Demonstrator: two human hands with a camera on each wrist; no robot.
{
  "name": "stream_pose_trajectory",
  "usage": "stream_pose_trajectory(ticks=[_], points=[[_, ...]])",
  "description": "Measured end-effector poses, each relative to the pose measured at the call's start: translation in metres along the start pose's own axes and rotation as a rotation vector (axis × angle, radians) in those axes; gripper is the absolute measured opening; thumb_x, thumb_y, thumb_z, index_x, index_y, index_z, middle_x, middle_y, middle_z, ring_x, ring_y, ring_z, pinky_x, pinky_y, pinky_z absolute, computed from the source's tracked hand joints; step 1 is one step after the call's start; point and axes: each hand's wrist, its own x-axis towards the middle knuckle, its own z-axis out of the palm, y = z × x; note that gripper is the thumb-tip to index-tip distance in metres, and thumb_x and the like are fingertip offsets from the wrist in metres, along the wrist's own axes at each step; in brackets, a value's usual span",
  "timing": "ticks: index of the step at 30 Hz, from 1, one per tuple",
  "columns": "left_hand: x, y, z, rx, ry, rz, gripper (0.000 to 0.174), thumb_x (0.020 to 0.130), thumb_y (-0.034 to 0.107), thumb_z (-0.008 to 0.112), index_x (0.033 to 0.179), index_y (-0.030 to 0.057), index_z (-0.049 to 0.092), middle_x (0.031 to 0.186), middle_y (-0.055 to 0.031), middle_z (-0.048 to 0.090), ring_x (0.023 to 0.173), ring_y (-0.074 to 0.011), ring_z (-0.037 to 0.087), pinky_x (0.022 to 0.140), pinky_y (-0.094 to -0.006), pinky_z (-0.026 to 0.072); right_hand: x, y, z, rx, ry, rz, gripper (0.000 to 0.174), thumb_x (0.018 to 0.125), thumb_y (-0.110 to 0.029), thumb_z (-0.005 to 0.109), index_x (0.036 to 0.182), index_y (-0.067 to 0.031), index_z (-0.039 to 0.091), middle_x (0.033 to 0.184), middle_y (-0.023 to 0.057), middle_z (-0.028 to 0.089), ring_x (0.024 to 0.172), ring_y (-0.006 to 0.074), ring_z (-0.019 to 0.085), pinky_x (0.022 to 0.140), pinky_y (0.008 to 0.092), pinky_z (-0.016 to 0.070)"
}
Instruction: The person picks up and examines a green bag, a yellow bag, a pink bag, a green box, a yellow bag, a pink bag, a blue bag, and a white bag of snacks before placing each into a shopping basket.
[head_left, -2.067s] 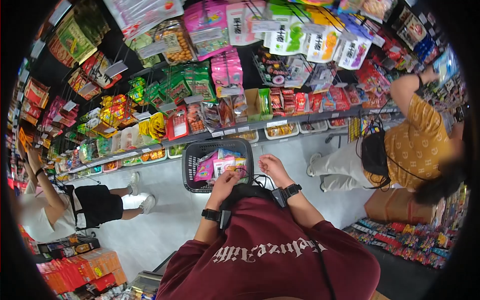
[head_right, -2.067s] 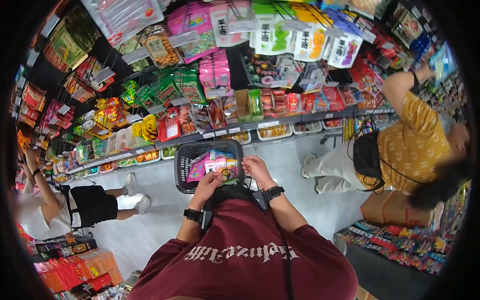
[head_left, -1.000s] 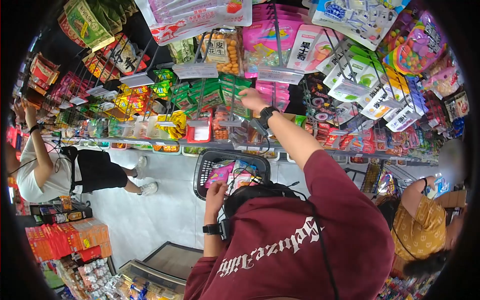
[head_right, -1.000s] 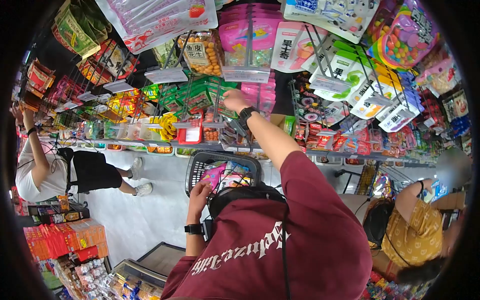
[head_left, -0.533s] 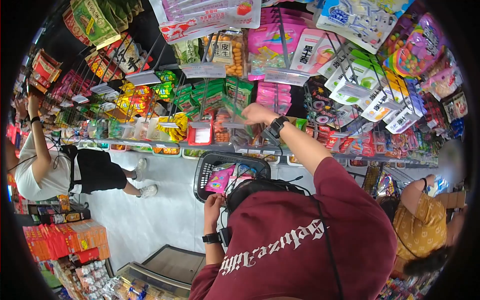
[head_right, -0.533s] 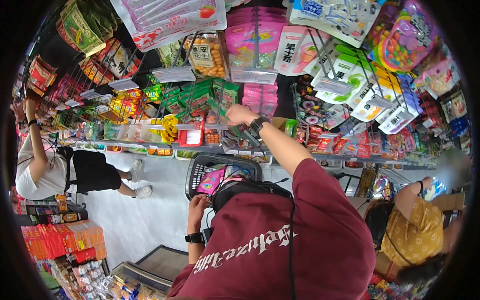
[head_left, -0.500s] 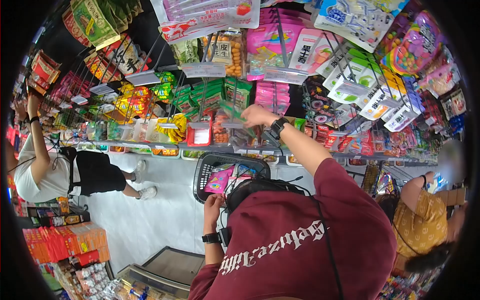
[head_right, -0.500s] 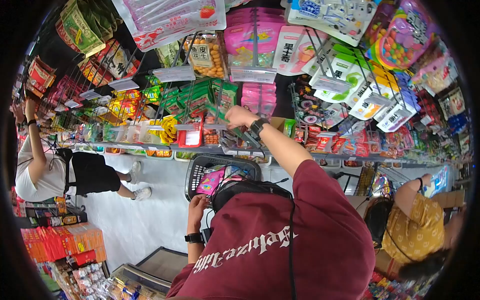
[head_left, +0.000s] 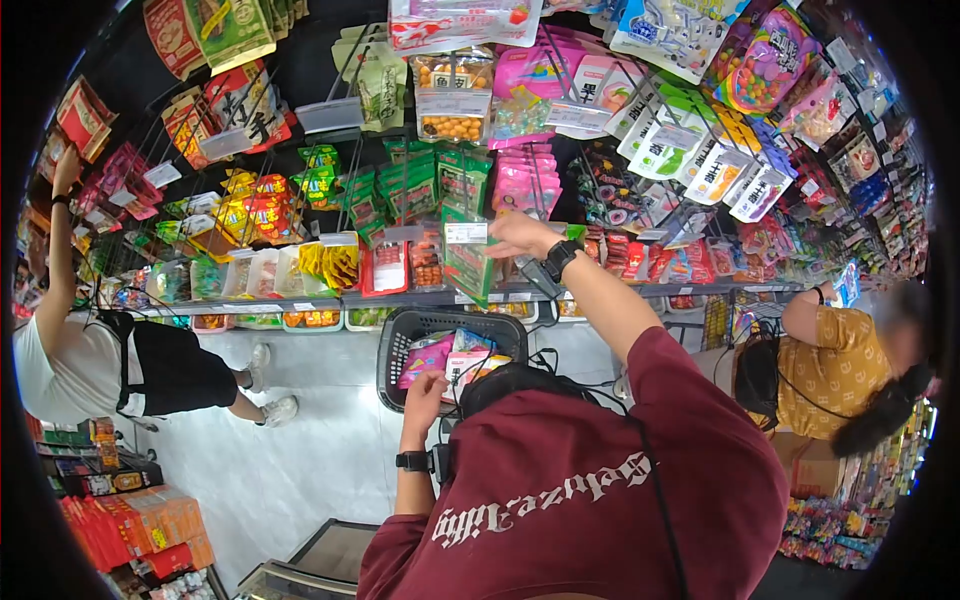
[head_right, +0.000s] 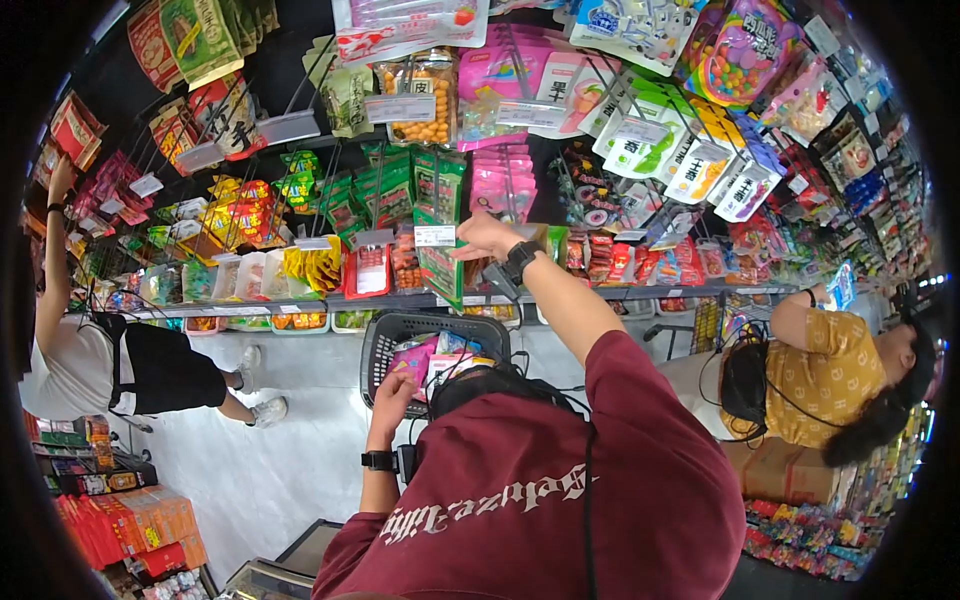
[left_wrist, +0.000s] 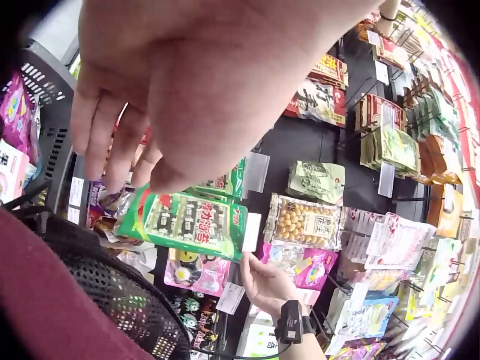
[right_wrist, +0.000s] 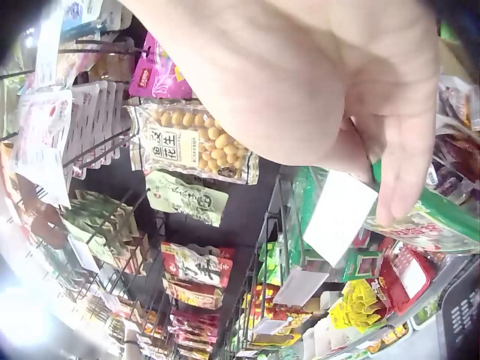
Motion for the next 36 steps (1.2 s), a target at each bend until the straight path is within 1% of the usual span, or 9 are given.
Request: stream_pose_trajectory(ticks=[3,10,14,20,22,25,28,33,36], points=[[-0.019,-0.013,-0.012,-0.021,-0.017,-0.043,0.021,0.095,0.012,0.060,0.110,-0.0011,0.065,0.098,-0.0064,0.069,0.092,-0.0137,0.064,0.084,-0.0276,0.0499,-0.014,0.013,0.013,0.122,0.045,0.005,0.030,0.099,-0.007,0.051,0.125,0.0082,0.051,0.133,0.0160,0.055,0.114,0.0306,0.065,0.095,0.0372,0.0581],[-0.059,-0.021,-0.039,0.036,-0.119,-0.113,0.016,0.094,0.011,0.061,0.106,0.0002,0.065,0.096,-0.0043,0.068,0.089,-0.0123,0.063,0.083,-0.0265,0.0493,-0.037,0.060,0.029,0.115,0.067,0.040,0.037,0.100,-0.007,0.051,0.133,0.0101,0.050,0.141,0.0185,0.050,0.118,0.0295,0.063,0.099,0.0361,0.0553],[-0.071,-0.013,-0.053,0.028,-0.121,-0.097,0.016,0.094,0.010,0.060,0.106,0.0007,0.065,0.093,-0.0046,0.067,0.090,-0.0128,0.063,0.084,-0.0262,0.0487,-0.060,0.090,0.048,0.051,0.095,0.061,0.039,0.100,-0.008,0.052,0.135,0.0087,0.051,0.136,0.0173,0.056,0.114,0.0273,0.066,0.096,0.0342,0.0556],[-0.070,-0.024,-0.056,0.034,-0.122,-0.071,0.019,0.095,0.011,0.060,0.110,-0.0008,0.063,0.094,-0.0059,0.068,0.090,-0.0143,0.064,0.084,-0.0283,0.0490,-0.105,0.146,0.080,-0.182,0.048,0.076,0.025,0.101,-0.015,0.056,0.118,-0.0029,0.070,0.106,0.0091,0.073,0.091,0.0170,0.072,0.079,0.0280,0.0583],[-0.069,-0.030,-0.051,0.030,-0.162,-0.059,0.027,0.095,0.014,0.064,0.117,-0.0007,0.060,0.098,-0.0068,0.068,0.092,-0.0147,0.064,0.085,-0.0291,0.0491,-0.128,0.151,0.093,-0.318,-0.003,-0.016,0.024,0.101,-0.017,0.057,0.114,-0.0038,0.072,0.100,0.0074,0.073,0.087,0.0153,0.071,0.076,0.0274,0.0577],[-0.078,-0.008,-0.032,0.028,0.039,0.027,0.053,0.089,0.013,0.073,0.135,0.0035,0.049,0.116,-0.0098,0.064,0.098,-0.0166,0.062,0.083,-0.0289,0.0502,-0.165,0.160,0.108,-0.445,-0.071,-0.108,0.023,0.098,-0.014,0.058,0.111,-0.0038,0.073,0.096,0.0050,0.073,0.080,0.0120,0.067,0.074,0.0273,0.0550],[-0.093,0.021,-0.015,-0.035,0.069,0.075,0.055,0.089,0.010,0.073,0.137,0.0038,0.048,0.120,-0.0111,0.062,0.099,-0.0159,0.061,0.081,-0.0286,0.0509,-0.215,0.162,0.125,-0.450,-0.086,-0.226,0.021,0.096,-0.010,0.059,0.109,-0.0040,0.074,0.095,0.0041,0.073,0.080,0.0112,0.066,0.075,0.0270,0.0535],[-0.107,0.005,-0.008,0.065,-0.215,0.161,0.021,0.097,0.013,0.066,0.110,-0.0011,0.059,0.091,-0.0060,0.068,0.084,-0.0116,0.062,0.075,-0.0272,0.0496,-0.283,0.206,0.147,-0.166,0.154,-0.304,0.016,0.095,-0.005,0.062,0.107,-0.0025,0.073,0.093,0.0011,0.070,0.081,0.0065,0.059,0.073,0.0242,0.0485],[-0.132,0.007,-0.001,0.117,-0.267,0.215,0.019,0.097,0.014,0.066,0.107,-0.0006,0.059,0.090,-0.0061,0.068,0.083,-0.0107,0.062,0.073,-0.0269,0.0491,-0.319,0.241,0.167,-0.037,0.313,-0.357,0.017,0.093,-0.003,0.064,0.110,-0.0033,0.069,0.095,0.0008,0.068,0.083,0.0061,0.059,0.074,0.0241,0.0482]])
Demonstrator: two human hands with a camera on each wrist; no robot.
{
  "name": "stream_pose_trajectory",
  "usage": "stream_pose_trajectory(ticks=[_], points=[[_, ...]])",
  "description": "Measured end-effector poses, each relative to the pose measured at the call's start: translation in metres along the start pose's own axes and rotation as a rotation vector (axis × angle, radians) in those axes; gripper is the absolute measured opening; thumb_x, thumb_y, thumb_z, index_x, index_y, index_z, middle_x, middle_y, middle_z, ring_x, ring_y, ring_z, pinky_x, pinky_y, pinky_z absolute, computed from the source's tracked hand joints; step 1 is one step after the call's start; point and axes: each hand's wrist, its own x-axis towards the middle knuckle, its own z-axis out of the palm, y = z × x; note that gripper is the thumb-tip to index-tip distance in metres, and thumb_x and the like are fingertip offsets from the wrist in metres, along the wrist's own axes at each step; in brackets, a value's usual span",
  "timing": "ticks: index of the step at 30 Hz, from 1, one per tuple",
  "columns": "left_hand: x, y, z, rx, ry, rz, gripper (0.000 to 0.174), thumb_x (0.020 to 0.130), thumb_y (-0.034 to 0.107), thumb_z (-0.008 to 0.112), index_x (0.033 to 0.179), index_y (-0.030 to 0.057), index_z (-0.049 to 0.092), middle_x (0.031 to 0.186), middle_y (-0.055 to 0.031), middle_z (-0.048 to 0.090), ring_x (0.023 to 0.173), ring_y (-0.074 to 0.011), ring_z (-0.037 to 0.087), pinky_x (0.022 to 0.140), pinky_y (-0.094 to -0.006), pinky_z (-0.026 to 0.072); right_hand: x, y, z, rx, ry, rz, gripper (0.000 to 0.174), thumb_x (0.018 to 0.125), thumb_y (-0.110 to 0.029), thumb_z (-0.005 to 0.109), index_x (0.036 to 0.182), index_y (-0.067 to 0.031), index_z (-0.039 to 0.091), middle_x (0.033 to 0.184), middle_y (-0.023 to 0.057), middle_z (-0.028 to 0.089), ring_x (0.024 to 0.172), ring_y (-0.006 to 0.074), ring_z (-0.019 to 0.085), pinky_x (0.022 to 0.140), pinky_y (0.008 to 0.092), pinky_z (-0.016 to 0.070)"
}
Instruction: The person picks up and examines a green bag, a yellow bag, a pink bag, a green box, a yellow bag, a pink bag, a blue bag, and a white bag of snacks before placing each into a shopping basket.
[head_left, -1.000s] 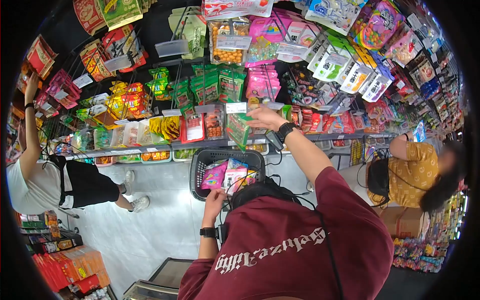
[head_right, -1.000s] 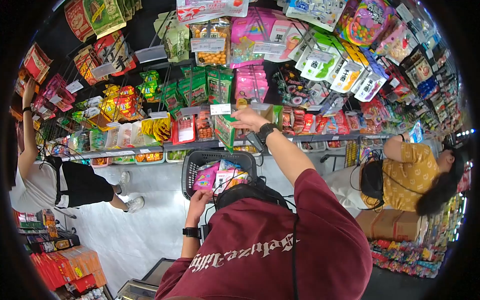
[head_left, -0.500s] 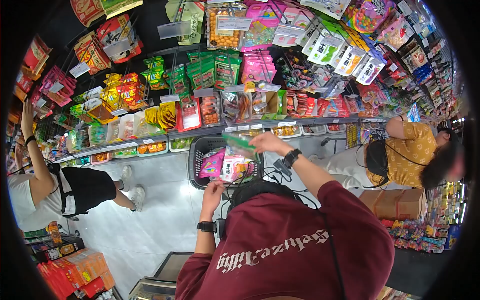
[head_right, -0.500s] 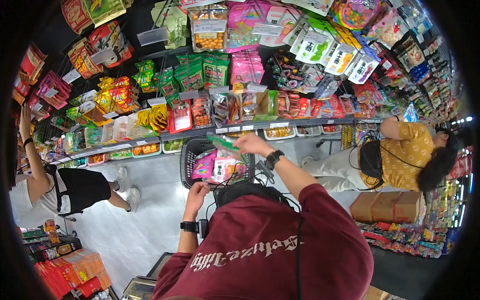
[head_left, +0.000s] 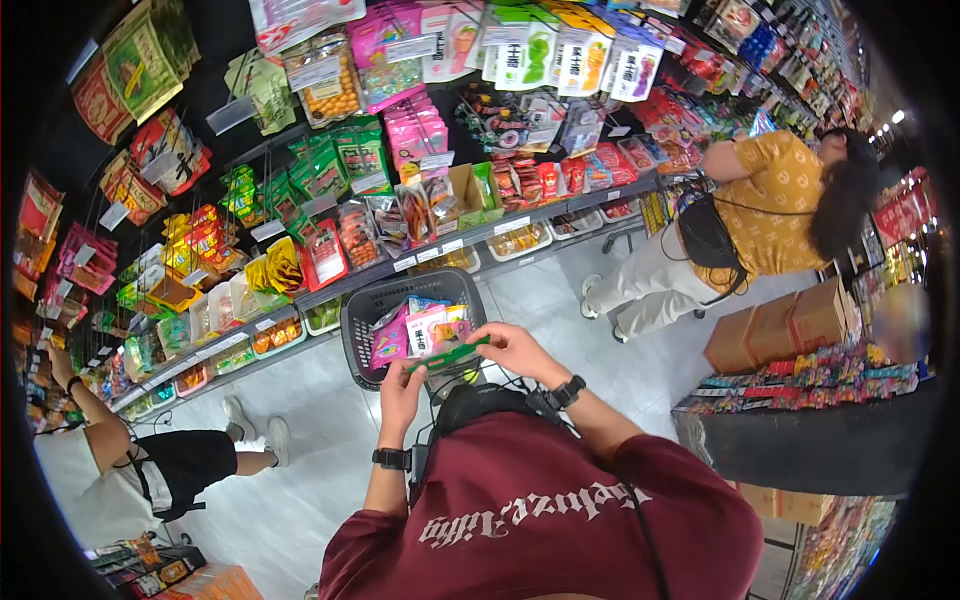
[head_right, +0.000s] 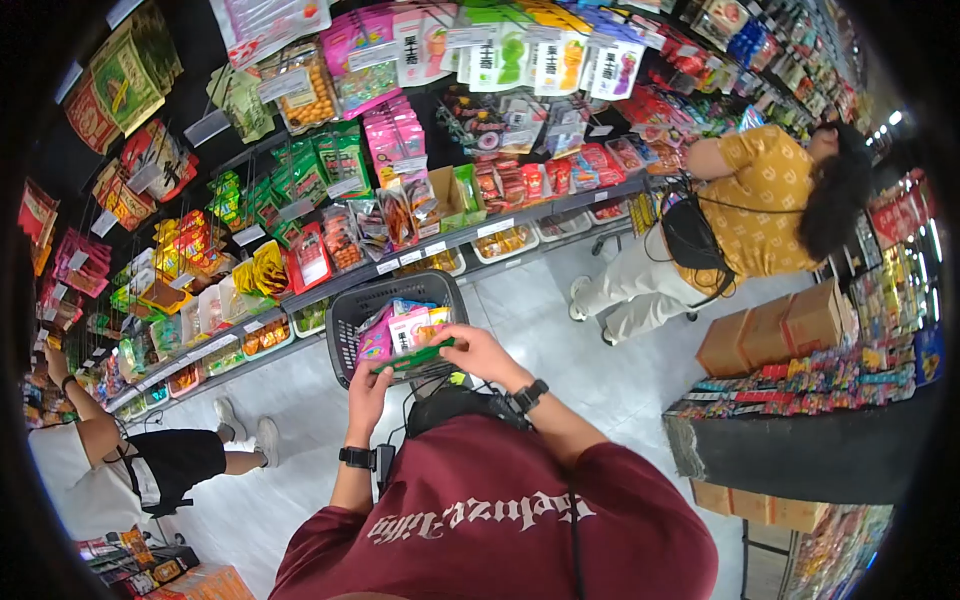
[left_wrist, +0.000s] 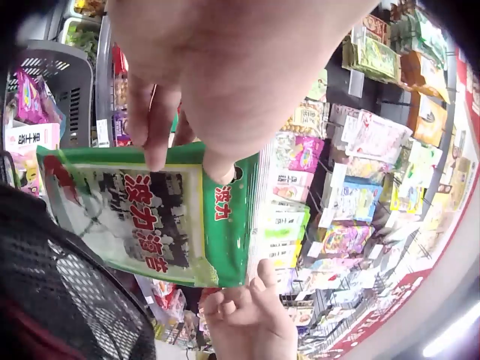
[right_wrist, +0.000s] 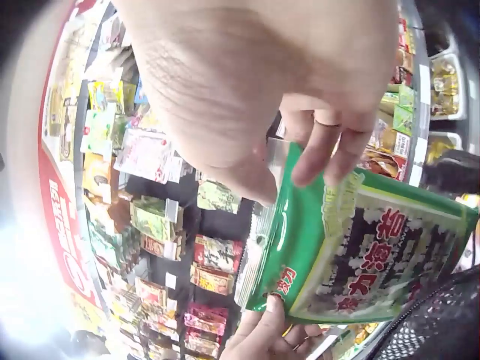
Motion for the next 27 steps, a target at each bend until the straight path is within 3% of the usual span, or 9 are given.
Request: stream_pose_trajectory(ticks=[2,4,5,9,12,16,20,22,27], points=[[-0.024,0.008,0.010,0.005,0.009,0.027,0.017,0.098,0.015,0.065,0.102,-0.0004,0.059,0.087,-0.0047,0.066,0.080,-0.0105,0.061,0.072,-0.0269,0.0489,-0.032,0.013,0.005,0.010,0.006,0.023,0.027,0.092,-0.002,0.067,0.118,-0.0052,0.062,0.107,0.0027,0.066,0.086,0.0074,0.060,0.078,0.0245,0.0492],[-0.048,0.018,0.013,0.151,0.052,-0.012,0.017,0.098,0.016,0.064,0.100,-0.0003,0.058,0.084,-0.0034,0.065,0.078,-0.0106,0.060,0.072,-0.0265,0.0486,-0.055,0.021,0.020,0.389,0.230,-0.178,0.037,0.090,-0.003,0.070,0.124,-0.0065,0.057,0.118,0.0047,0.063,0.089,0.0084,0.061,0.084,0.0261,0.0499],[-0.062,0.018,0.012,0.188,0.092,-0.005,0.017,0.100,0.018,0.061,0.100,0.0009,0.058,0.085,-0.0026,0.064,0.074,-0.0100,0.058,0.069,-0.0258,0.0478,-0.065,0.032,0.023,0.335,0.232,-0.148,0.049,0.088,-0.009,0.074,0.132,-0.0074,0.052,0.129,0.0084,0.059,0.099,0.0133,0.063,0.092,0.0309,0.0495],[-0.117,0.064,0.012,-0.072,0.261,-0.024,0.019,0.105,0.024,0.055,0.103,0.0059,0.060,0.085,0.0016,0.060,0.070,-0.0060,0.051,0.064,-0.0235,0.0427,-0.101,0.038,0.049,0.078,0.073,-0.117,0.062,0.085,-0.025,0.080,0.135,-0.0014,0.052,0.127,0.0128,0.060,0.110,0.0203,0.061,0.098,0.0341,0.0469],[-0.141,0.077,0.003,-0.135,0.278,-0.113,0.021,0.105,0.027,0.054,0.104,0.0071,0.061,0.085,0.0025,0.059,0.068,-0.0058,0.049,0.062,-0.0223,0.0401,-0.121,0.035,0.069,0.152,-0.040,0.014,0.061,0.087,-0.025,0.079,0.134,0.0023,0.053,0.122,0.0120,0.063,0.109,0.0187,0.060,0.097,0.0326,0.0475],[-0.152,0.072,-0.007,-0.053,0.225,-0.112,0.022,0.105,0.029,0.054,0.108,0.0083,0.061,0.085,0.0036,0.058,0.072,-0.0050,0.048,0.066,-0.0221,0.0394,-0.131,0.039,0.086,0.080,0.000,-0.002,0.052,0.089,-0.025,0.077,0.129,0.0021,0.056,0.113,0.0113,0.068,0.104,0.0168,0.063,0.093,0.0320,0.0492],[-0.162,0.033,-0.011,0.183,0.099,-0.109,0.035,0.100,0.029,0.061,0.123,0.0024,0.059,0.103,-0.0064,0.068,0.092,-0.0140,0.062,0.078,-0.0296,0.0501,-0.130,0.026,0.100,0.323,0.104,-0.028,0.046,0.092,-0.020,0.073,0.129,0.0009,0.056,0.114,0.0091,0.068,0.103,0.0137,0.063,0.091,0.0304,0.0506],[-0.173,0.035,-0.011,0.194,-0.118,-0.276,0.045,0.098,0.029,0.065,0.132,0.0014,0.054,0.114,-0.0113,0.068,0.103,-0.0185,0.064,0.088,-0.0328,0.0510,-0.126,0.002,0.105,0.626,0.164,0.059,0.042,0.095,-0.015,0.069,0.131,-0.0003,0.056,0.116,0.0063,0.068,0.103,0.0112,0.063,0.090,0.0288,0.0517],[-0.190,0.030,-0.027,-0.025,-0.136,-0.220,0.046,0.099,0.026,0.065,0.132,-0.0025,0.053,0.122,-0.0122,0.065,0.110,-0.0167,0.061,0.096,-0.0311,0.0484,-0.111,-0.016,0.130,0.565,0.137,0.202,0.039,0.099,-0.016,0.064,0.133,-0.0003,0.053,0.122,0.0060,0.065,0.106,0.0118,0.061,0.093,0.0292,0.0509]])
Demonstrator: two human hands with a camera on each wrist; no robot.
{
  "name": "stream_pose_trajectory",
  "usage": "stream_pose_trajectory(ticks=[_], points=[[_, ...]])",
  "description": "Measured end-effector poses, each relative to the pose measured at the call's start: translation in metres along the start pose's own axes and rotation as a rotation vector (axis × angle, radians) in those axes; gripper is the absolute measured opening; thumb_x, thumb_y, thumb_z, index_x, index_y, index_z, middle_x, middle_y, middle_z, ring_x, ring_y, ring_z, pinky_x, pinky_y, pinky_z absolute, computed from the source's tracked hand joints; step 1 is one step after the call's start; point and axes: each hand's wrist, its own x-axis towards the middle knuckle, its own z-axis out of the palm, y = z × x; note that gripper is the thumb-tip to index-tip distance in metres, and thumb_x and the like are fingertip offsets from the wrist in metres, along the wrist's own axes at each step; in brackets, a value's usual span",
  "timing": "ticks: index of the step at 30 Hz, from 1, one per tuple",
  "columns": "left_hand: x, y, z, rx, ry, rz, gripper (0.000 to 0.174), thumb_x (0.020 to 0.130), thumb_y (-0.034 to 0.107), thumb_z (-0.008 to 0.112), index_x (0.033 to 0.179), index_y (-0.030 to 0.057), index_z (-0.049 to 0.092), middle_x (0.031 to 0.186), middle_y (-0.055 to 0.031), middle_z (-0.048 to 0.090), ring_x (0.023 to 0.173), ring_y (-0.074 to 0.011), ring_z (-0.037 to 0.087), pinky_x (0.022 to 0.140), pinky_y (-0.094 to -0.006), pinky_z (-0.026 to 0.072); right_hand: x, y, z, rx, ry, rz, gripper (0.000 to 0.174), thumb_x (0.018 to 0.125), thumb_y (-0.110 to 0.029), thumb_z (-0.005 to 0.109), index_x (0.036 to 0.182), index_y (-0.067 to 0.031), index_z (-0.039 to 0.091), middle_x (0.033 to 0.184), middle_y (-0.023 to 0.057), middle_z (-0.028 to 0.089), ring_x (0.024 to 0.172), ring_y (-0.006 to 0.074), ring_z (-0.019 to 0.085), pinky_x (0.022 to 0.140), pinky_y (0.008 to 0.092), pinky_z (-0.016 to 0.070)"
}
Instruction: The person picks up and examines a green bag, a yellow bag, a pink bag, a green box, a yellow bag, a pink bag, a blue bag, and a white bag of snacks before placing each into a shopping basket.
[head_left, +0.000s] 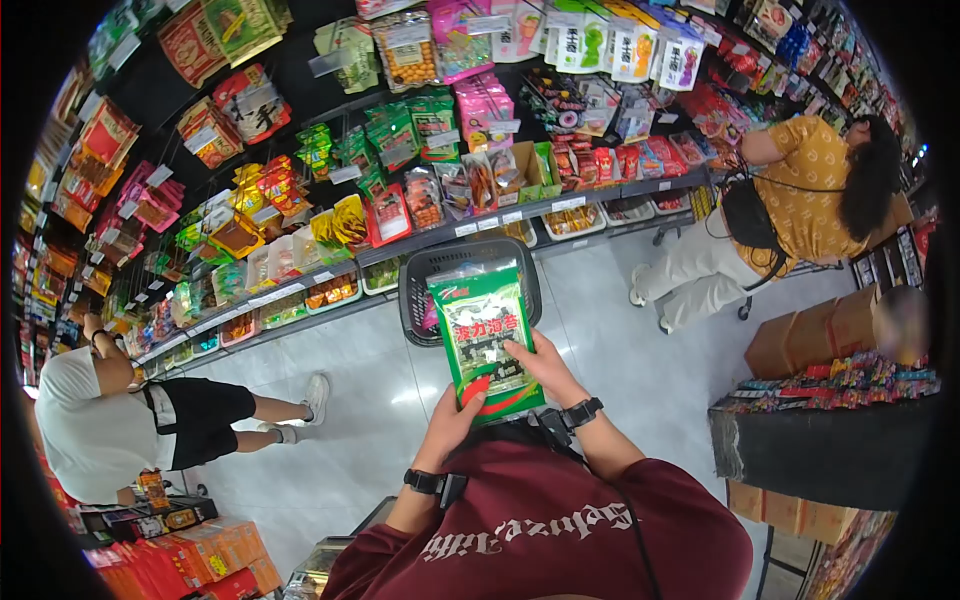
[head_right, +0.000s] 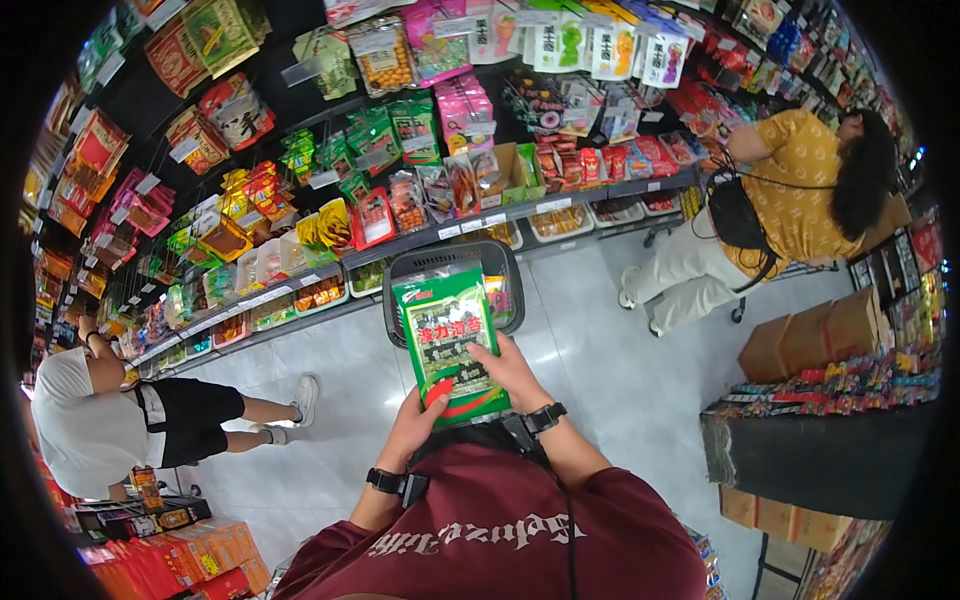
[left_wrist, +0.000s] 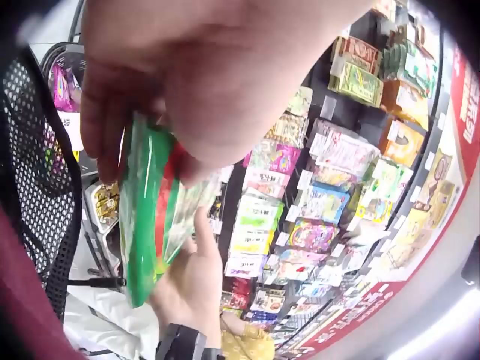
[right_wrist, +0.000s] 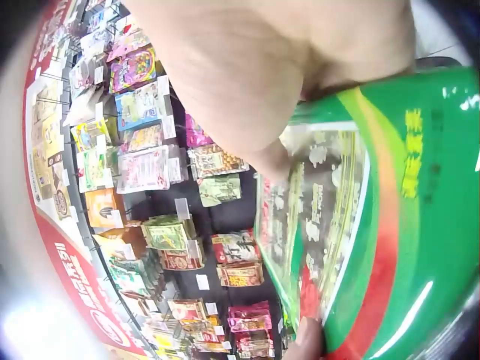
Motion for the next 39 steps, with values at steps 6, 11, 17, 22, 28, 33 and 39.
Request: stream_pose_trajectory(ticks=[6,11,17,22,28,33,39], points=[[-0.005,-0.005,-0.056,-0.245,0.080,-0.130,0.045,0.101,0.028,0.061,0.134,-0.0022,0.052,0.124,-0.0120,0.064,0.113,-0.0176,0.062,0.097,-0.0326,0.0501,-0.003,0.025,0.035,-0.170,-0.064,0.193,0.052,0.099,-0.021,0.063,0.143,-0.0032,0.041,0.130,0.0127,0.057,0.110,0.0205,0.062,0.090,0.0354,0.0554],[0.003,-0.023,-0.097,-0.308,0.034,-0.181,0.047,0.101,0.027,0.061,0.136,-0.0020,0.049,0.121,-0.0131,0.064,0.103,-0.0205,0.067,0.091,-0.0347,0.0549,0.000,0.052,0.058,-0.195,-0.027,0.313,0.055,0.099,-0.024,0.063,0.144,-0.0065,0.036,0.122,0.0148,0.057,0.100,0.0224,0.065,0.077,0.0371,0.0598],[-0.007,-0.029,-0.120,-0.327,0.023,-0.144,0.056,0.098,0.031,0.064,0.143,0.0050,0.043,0.119,-0.0101,0.065,0.094,-0.0162,0.066,0.081,-0.0287,0.0515,0.004,0.053,0.086,-0.209,-0.032,0.362,0.049,0.099,-0.026,0.063,0.140,-0.0082,0.041,0.105,0.0090,0.061,0.080,0.0149,0.063,0.070,0.0292,0.0554],[-0.020,-0.037,-0.128,-0.417,0.105,-0.171,0.050,0.100,0.027,0.062,0.141,0.0053,0.045,0.112,-0.0084,0.067,0.090,-0.0142,0.068,0.077,-0.0281,0.0525,0.018,0.058,0.097,-0.295,-0.091,0.357,0.050,0.099,-0.026,0.063,0.142,-0.0086,0.043,0.106,0.0056,0.063,0.086,0.0137,0.063,0.077,0.0282,0.0552],[-0.015,-0.055,-0.132,-0.428,0.097,-0.216,0.046,0.101,0.029,0.060,0.139,0.0056,0.047,0.108,-0.0085,0.069,0.089,-0.0144,0.068,0.077,-0.0286,0.0529,0.018,0.052,0.109,-0.335,-0.113,0.365,0.055,0.101,-0.030,0.061,0.148,-0.0101,0.039,0.115,0.0057,0.063,0.097,0.0138,0.063,0.087,0.0299,0.0533],[-0.003,-0.053,-0.135,-0.422,0.082,-0.210,0.045,0.101,0.032,0.059,0.136,0.0049,0.050,0.104,-0.0085,0.070,0.088,-0.0147,0.069,0.078,-0.0285,0.0532,0.026,0.053,0.099,-0.309,-0.127,0.389,0.058,0.101,-0.030,0.060,0.150,-0.0092,0.037,0.122,0.0045,0.059,0.101,0.0141,0.062,0.090,0.0295,0.0515],[0.028,-0.040,-0.120,-0.368,0.092,-0.232,0.045,0.101,0.035,0.059,0.133,0.0037,0.053,0.098,-0.0088,0.070,0.085,-0.0147,0.069,0.076,-0.0269,0.0532,0.040,0.048,0.075,-0.239,-0.028,0.388,0.064,0.099,-0.032,0.064,0.151,-0.0094,0.034,0.110,0.0000,0.055,0.081,0.0077,0.056,0.076,0.0251,0.0515]])
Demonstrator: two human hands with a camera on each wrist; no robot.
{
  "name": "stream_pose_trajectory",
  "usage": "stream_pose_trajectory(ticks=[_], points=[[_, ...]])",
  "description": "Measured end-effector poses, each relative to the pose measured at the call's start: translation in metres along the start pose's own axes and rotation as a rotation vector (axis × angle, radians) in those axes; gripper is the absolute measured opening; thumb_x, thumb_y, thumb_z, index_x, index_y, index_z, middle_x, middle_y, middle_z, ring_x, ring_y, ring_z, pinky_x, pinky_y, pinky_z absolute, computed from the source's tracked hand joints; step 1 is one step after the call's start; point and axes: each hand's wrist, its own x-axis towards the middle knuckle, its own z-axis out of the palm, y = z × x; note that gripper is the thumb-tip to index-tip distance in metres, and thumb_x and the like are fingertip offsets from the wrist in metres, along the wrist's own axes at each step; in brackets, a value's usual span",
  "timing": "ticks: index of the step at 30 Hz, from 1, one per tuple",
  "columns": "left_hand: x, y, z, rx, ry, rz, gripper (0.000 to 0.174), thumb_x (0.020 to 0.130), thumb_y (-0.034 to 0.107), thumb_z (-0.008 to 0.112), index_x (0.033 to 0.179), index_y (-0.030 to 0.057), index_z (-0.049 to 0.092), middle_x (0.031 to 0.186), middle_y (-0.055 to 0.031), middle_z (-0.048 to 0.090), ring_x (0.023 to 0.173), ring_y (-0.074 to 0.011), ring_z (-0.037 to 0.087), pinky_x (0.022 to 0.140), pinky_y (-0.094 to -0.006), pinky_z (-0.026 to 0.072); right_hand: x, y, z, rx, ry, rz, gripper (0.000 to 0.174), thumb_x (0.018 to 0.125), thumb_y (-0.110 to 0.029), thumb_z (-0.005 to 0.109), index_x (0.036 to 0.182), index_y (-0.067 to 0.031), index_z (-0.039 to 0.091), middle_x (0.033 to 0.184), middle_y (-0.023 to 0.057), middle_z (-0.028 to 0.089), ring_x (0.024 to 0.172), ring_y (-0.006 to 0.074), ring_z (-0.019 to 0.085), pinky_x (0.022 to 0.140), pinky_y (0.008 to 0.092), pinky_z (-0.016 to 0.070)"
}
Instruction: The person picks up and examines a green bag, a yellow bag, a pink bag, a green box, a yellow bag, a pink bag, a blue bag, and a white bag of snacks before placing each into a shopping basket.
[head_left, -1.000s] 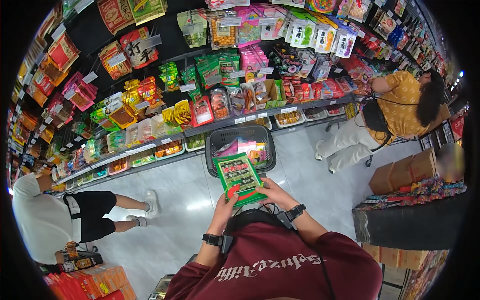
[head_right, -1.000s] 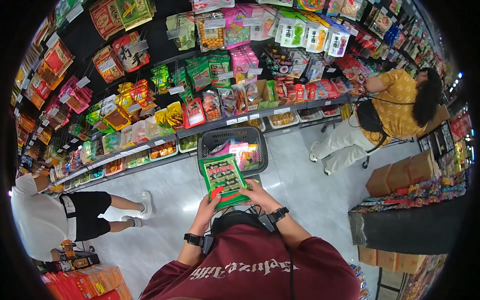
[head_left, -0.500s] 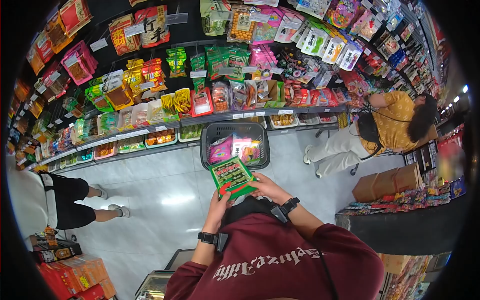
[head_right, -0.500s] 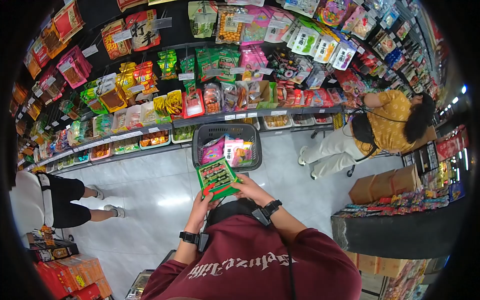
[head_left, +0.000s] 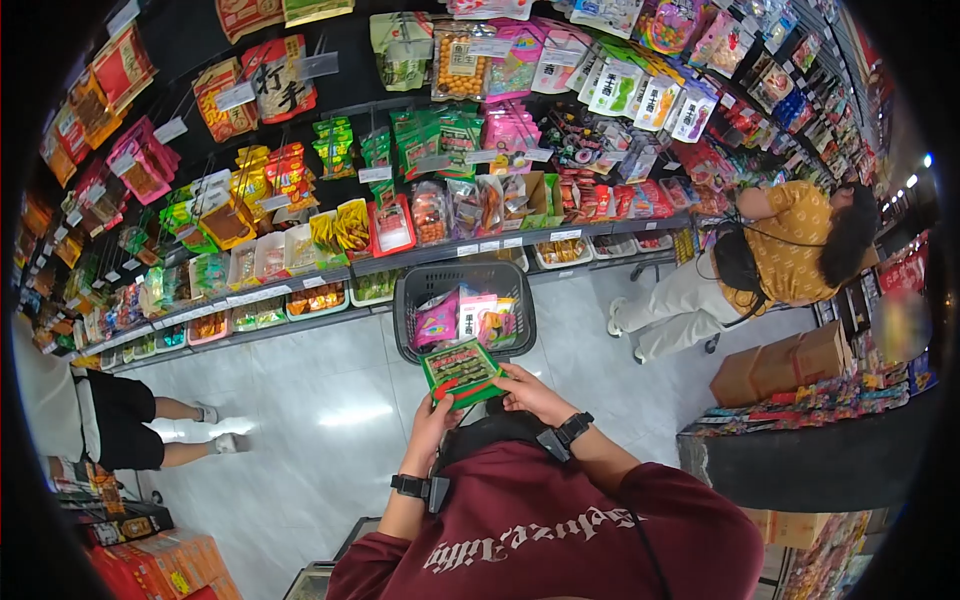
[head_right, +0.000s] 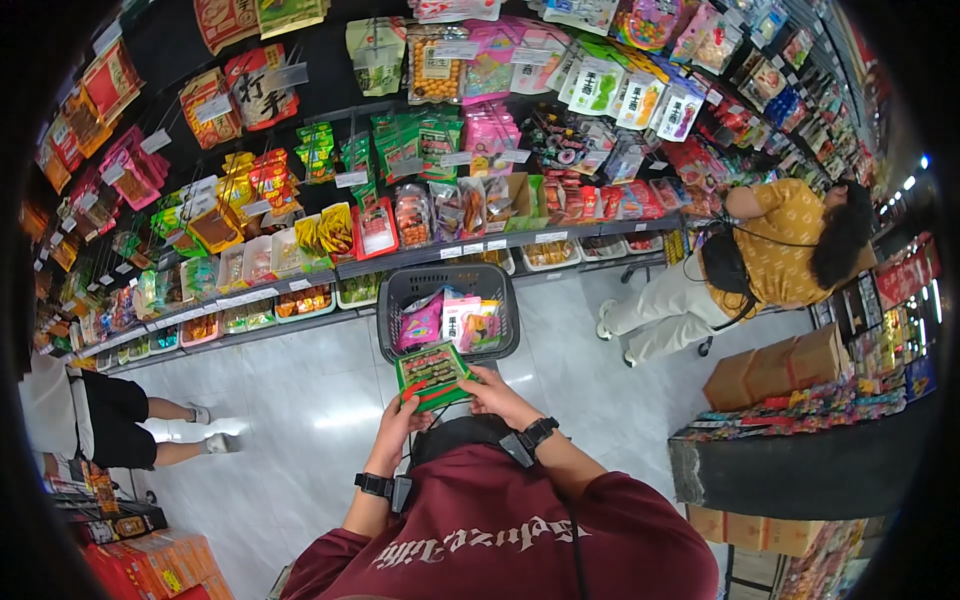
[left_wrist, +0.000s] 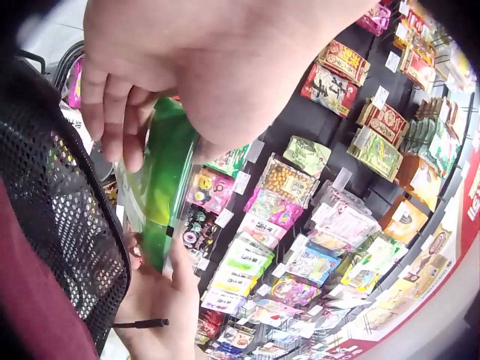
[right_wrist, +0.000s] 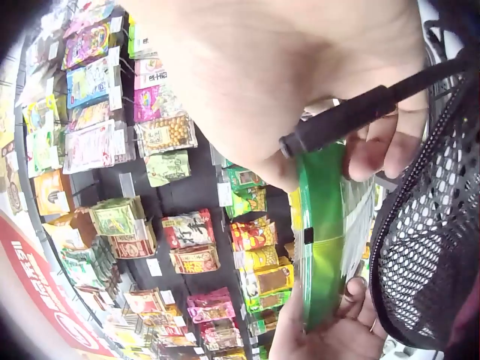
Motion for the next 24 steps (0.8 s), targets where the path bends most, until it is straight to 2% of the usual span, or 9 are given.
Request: stream_pose_trajectory(ticks=[5,8,12,13,16,17,18,21,24], points=[[0.027,0.017,0.030,0.093,0.040,-0.001,0.045,0.100,0.037,0.060,0.130,0.0034,0.056,0.093,-0.0085,0.069,0.082,-0.0142,0.067,0.075,-0.0267,0.0532,0.020,-0.017,-0.036,0.049,-0.024,-0.031,0.056,0.098,-0.031,0.065,0.145,-0.0084,0.043,0.094,-0.0017,0.054,0.075,0.0063,0.052,0.068,0.0239,0.0479],[0.045,0.033,0.056,0.111,0.054,0.031,0.050,0.100,0.037,0.061,0.135,0.0027,0.051,0.090,-0.0077,0.068,0.080,-0.0144,0.066,0.074,-0.0268,0.0531,0.039,-0.029,-0.064,0.120,-0.027,-0.073,0.053,0.098,-0.031,0.065,0.142,-0.0083,0.045,0.090,-0.0023,0.053,0.074,0.0061,0.052,0.065,0.0238,0.0469],[0.074,0.052,0.087,0.158,0.053,0.081,0.056,0.100,0.032,0.060,0.144,0.0020,0.041,0.101,-0.0100,0.067,0.086,-0.0160,0.066,0.076,-0.0272,0.0527,0.045,-0.056,-0.098,0.205,0.017,-0.129,0.062,0.098,-0.031,0.065,0.149,-0.0090,0.038,0.098,0.0007,0.058,0.077,0.0076,0.055,0.071,0.0250,0.0510],[0.081,0.056,0.092,0.186,0.049,0.100,0.058,0.101,0.029,0.060,0.147,0.0019,0.038,0.106,-0.0108,0.066,0.089,-0.0167,0.066,0.077,-0.0277,0.0524,0.048,-0.060,-0.109,0.233,-0.005,-0.141,0.066,0.098,-0.031,0.065,0.151,-0.0103,0.034,0.109,0.0040,0.061,0.086,0.0112,0.060,0.080,0.0281,0.0529],[0.100,0.068,0.112,0.262,0.073,0.133,0.060,0.098,0.025,0.061,0.148,0.0019,0.036,0.105,-0.0097,0.066,0.090,-0.0156,0.063,0.080,-0.0286,0.0503,0.062,-0.063,-0.138,0.286,-0.006,-0.199,0.067,0.097,-0.030,0.066,0.152,-0.0113,0.032,0.118,0.0057,0.061,0.096,0.0162,0.063,0.086,0.0318,0.0528],[0.105,0.070,0.118,0.288,0.088,0.156,0.055,0.096,0.019,0.059,0.144,0.0014,0.041,0.106,-0.0095,0.067,0.092,-0.0154,0.063,0.081,-0.0291,0.0499,0.068,-0.062,-0.147,0.306,0.019,-0.193,0.056,0.099,-0.027,0.062,0.148,-0.0101,0.040,0.122,0.0074,0.062,0.104,0.0199,0.065,0.090,0.0338,0.0526],[0.110,0.070,0.123,0.292,0.094,0.162,0.055,0.096,0.019,0.059,0.144,0.0014,0.041,0.106,-0.0095,0.067,0.092,-0.0154,0.063,0.081,-0.0291,0.0499,0.072,-0.061,-0.156,0.307,0.010,-0.198,0.056,0.099,-0.027,0.062,0.148,-0.0101,0.040,0.122,0.0074,0.062,0.104,0.0199,0.065,0.090,0.0338,0.0526],[0.118,0.066,0.140,0.297,0.018,0.117,0.036,0.096,0.017,0.059,0.128,0.0009,0.055,0.104,-0.0068,0.068,0.092,-0.0138,0.063,0.080,-0.0279,0.0494,0.080,-0.063,-0.179,0.268,-0.058,-0.146,0.031,0.102,-0.023,0.055,0.130,-0.0072,0.056,0.124,0.0110,0.065,0.107,0.0197,0.065,0.092,0.0328,0.0531],[0.124,0.047,0.154,0.345,-0.023,0.092,0.033,0.096,0.018,0.061,0.125,0.0011,0.058,0.103,-0.0064,0.068,0.093,-0.0132,0.063,0.080,-0.0272,0.0492,0.079,-0.066,-0.193,0.265,-0.113,-0.127,0.037,0.101,-0.027,0.058,0.131,-0.0055,0.055,0.117,0.0085,0.065,0.107,0.0189,0.064,0.089,0.0304,0.0520]])
